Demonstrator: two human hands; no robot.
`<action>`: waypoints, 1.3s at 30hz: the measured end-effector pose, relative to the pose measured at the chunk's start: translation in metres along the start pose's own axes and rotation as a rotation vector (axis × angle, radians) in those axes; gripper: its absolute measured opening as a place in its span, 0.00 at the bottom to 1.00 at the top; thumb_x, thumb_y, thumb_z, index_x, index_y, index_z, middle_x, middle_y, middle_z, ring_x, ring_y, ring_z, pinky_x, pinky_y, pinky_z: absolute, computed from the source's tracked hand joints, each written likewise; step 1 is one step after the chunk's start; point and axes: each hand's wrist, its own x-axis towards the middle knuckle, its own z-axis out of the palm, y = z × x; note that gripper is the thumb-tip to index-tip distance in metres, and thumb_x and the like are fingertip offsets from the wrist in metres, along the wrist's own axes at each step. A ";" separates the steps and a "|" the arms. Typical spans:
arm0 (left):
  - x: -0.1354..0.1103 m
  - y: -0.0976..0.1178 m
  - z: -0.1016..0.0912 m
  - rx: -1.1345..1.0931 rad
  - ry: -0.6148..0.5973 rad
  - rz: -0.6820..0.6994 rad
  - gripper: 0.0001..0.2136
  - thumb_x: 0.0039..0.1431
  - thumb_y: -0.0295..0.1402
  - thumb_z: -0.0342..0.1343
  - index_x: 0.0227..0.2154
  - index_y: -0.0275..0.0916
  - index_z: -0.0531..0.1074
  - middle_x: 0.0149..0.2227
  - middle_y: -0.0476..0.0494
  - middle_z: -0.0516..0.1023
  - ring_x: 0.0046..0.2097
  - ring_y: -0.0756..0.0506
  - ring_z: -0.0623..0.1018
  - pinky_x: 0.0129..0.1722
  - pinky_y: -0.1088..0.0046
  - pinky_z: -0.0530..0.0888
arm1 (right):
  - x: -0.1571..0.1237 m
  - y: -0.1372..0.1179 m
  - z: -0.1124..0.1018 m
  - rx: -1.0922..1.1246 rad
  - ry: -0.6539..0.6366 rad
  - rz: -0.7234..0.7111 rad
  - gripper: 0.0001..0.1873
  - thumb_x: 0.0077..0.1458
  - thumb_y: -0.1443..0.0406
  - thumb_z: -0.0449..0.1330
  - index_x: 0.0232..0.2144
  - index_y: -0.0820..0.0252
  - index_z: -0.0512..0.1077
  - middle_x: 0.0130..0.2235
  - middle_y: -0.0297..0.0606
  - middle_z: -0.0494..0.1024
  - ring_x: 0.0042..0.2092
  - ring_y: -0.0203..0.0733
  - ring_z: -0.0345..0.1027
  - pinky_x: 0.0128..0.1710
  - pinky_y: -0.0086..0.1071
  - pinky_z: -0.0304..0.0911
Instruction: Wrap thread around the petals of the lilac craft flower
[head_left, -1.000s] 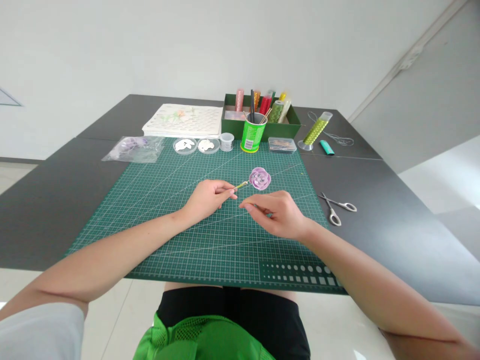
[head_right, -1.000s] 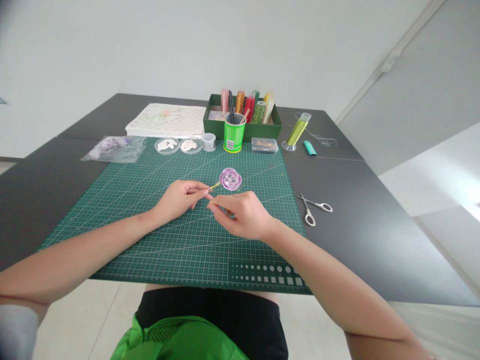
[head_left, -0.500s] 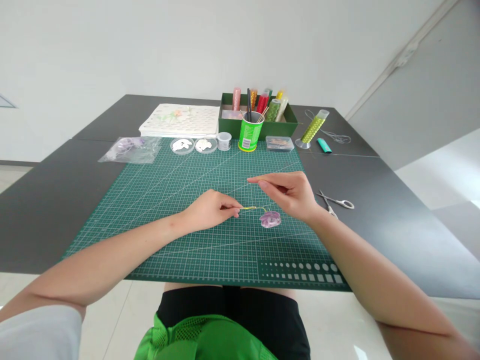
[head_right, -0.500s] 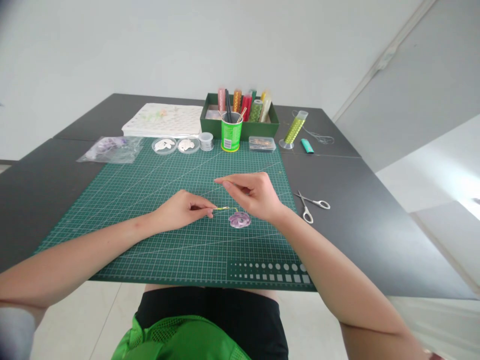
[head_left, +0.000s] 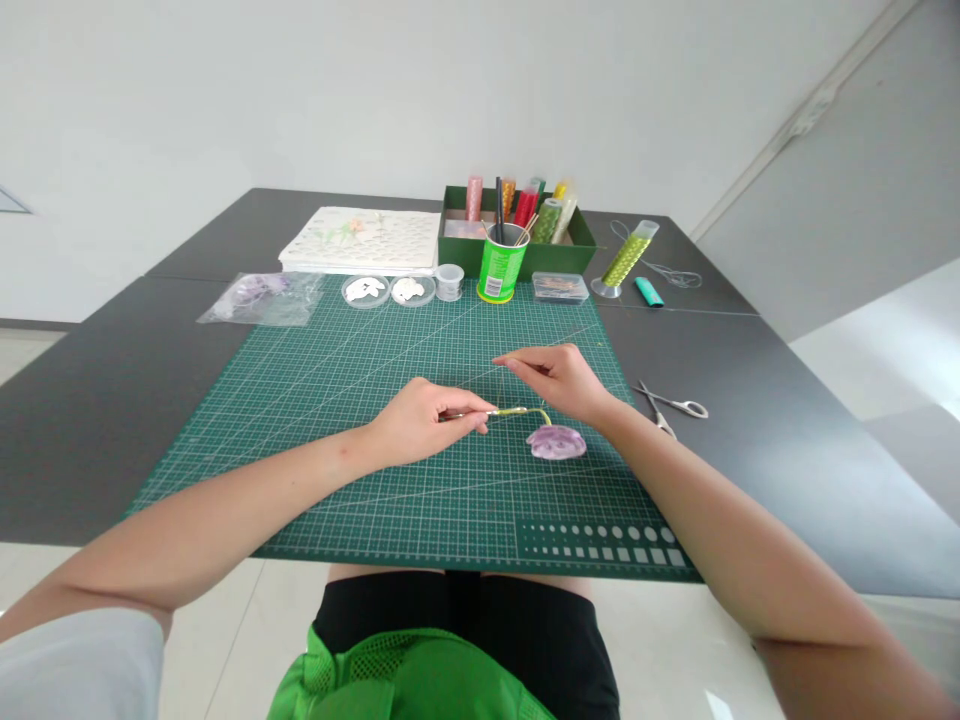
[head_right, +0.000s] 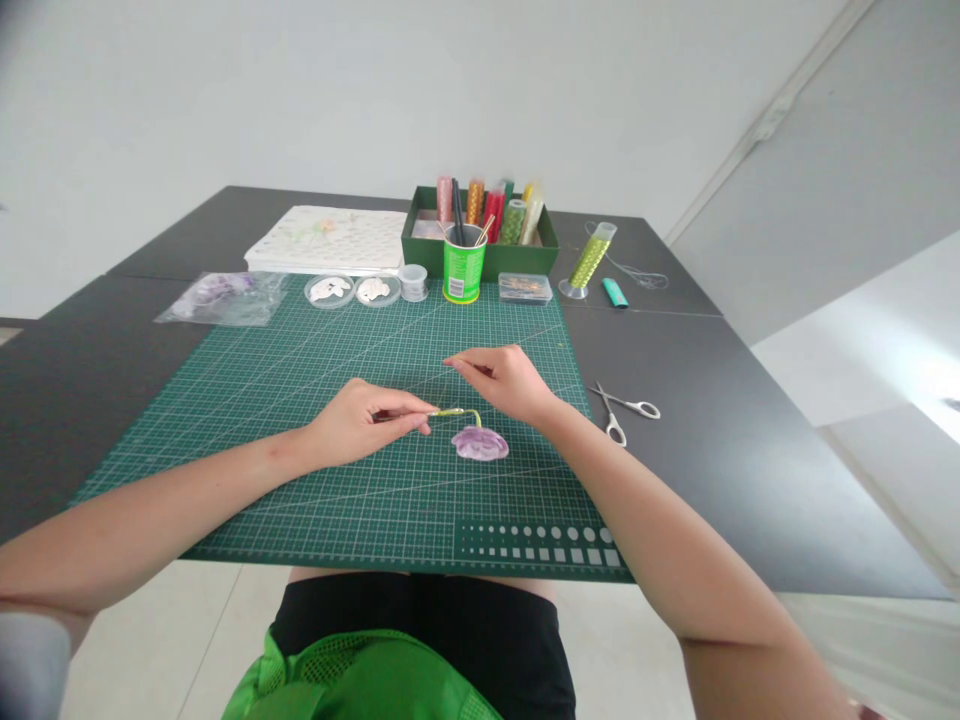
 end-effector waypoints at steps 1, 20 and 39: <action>0.000 0.000 0.000 -0.026 0.058 -0.018 0.11 0.65 0.36 0.57 0.43 0.41 0.83 0.32 0.46 0.86 0.20 0.53 0.70 0.20 0.77 0.62 | 0.000 0.003 0.001 0.004 -0.011 0.003 0.21 0.65 0.56 0.55 0.41 0.63 0.84 0.27 0.37 0.79 0.24 0.33 0.59 0.26 0.30 0.53; 0.018 -0.018 -0.014 -0.363 0.487 -0.243 0.17 0.60 0.37 0.61 0.50 0.36 0.80 0.32 0.41 0.84 0.20 0.55 0.64 0.20 0.77 0.63 | 0.002 0.009 0.002 -0.059 -0.163 0.066 0.18 0.62 0.61 0.56 0.39 0.64 0.84 0.16 0.26 0.59 0.21 0.31 0.49 0.25 0.31 0.47; 0.026 -0.028 -0.028 -0.505 0.620 -0.294 0.17 0.58 0.34 0.64 0.50 0.34 0.81 0.33 0.40 0.84 0.21 0.56 0.63 0.19 0.78 0.56 | 0.014 0.065 -0.048 0.217 0.736 0.462 0.26 0.68 0.53 0.49 0.24 0.60 0.74 0.17 0.26 0.54 0.19 0.33 0.45 0.23 0.31 0.45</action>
